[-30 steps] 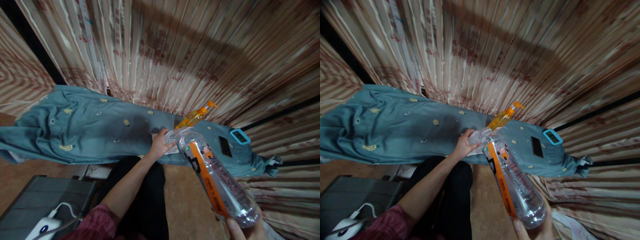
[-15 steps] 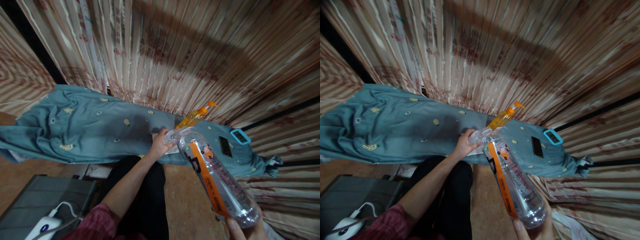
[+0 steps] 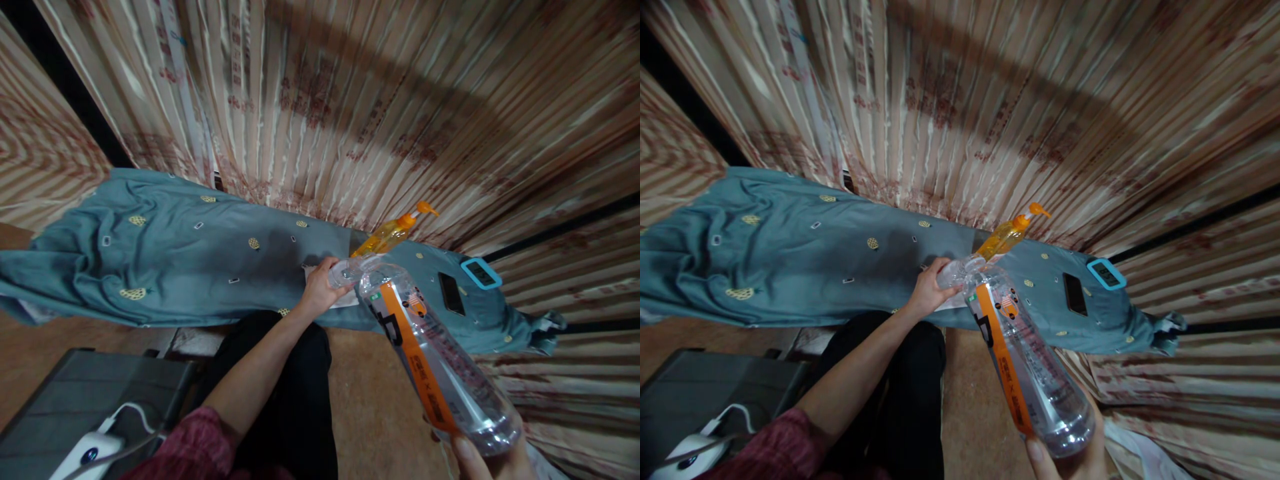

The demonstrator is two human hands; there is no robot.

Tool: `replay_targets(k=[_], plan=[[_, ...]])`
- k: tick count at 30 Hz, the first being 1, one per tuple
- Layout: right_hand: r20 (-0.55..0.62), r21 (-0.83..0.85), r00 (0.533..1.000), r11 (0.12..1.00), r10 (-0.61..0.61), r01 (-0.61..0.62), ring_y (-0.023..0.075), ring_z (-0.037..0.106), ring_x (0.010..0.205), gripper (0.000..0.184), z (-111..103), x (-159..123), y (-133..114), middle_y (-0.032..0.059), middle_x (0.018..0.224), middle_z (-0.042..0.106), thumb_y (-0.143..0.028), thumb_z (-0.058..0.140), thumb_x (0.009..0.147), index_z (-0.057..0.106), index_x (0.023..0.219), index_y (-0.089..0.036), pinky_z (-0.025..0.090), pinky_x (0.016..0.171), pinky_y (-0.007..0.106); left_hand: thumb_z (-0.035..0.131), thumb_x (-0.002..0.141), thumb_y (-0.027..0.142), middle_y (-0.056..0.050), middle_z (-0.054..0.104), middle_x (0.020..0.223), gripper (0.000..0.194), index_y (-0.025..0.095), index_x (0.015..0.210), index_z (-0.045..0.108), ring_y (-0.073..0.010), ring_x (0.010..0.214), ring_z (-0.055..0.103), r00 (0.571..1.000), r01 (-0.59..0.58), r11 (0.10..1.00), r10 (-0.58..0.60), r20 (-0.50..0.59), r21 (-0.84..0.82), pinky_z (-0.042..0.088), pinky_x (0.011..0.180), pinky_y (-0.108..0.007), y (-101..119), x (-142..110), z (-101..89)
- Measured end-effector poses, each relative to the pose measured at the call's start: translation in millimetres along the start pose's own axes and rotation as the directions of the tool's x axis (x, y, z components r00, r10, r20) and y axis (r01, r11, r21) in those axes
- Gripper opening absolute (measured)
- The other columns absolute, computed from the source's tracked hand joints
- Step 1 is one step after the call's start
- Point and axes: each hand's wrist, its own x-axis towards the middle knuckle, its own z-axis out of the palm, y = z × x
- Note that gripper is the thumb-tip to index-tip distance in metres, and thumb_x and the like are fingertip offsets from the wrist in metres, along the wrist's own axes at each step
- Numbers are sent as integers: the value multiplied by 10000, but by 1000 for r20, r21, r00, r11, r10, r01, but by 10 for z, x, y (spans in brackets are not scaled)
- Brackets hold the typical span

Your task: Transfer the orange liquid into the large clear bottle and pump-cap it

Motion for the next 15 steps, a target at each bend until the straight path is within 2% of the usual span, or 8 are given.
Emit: replay_targets(k=[8,10,15], plan=[[51,-3,998,1000,31,-31,355,536,1035,939,-144,114,361,149,1129,557,-671,694,626,415,1370,-170,368,963,554,783,649,248,-9,687,992,422,221,1009,563,-191,901,654,1000,-10,1000,10,-7,-7,505,843,-310,-6,3,6],[56,-15,998,999,30,-29,356,542,1027,959,-181,140,425,159,1166,543,-638,753,565,441,1341,-168,402,929,532,784,644,240,-6,689,993,427,224,1010,564,-191,903,656,1000,-7,1000,7,-8,-11,506,845,-309,1,1,2],[62,49,998,998,30,-33,375,523,1058,958,-165,132,411,170,1190,534,-598,769,564,442,1352,-161,334,980,591,784,651,254,-8,688,978,413,218,1000,566,-195,896,663,1000,0,1000,0,-3,-6,508,834,-303,20,-3,-8]])
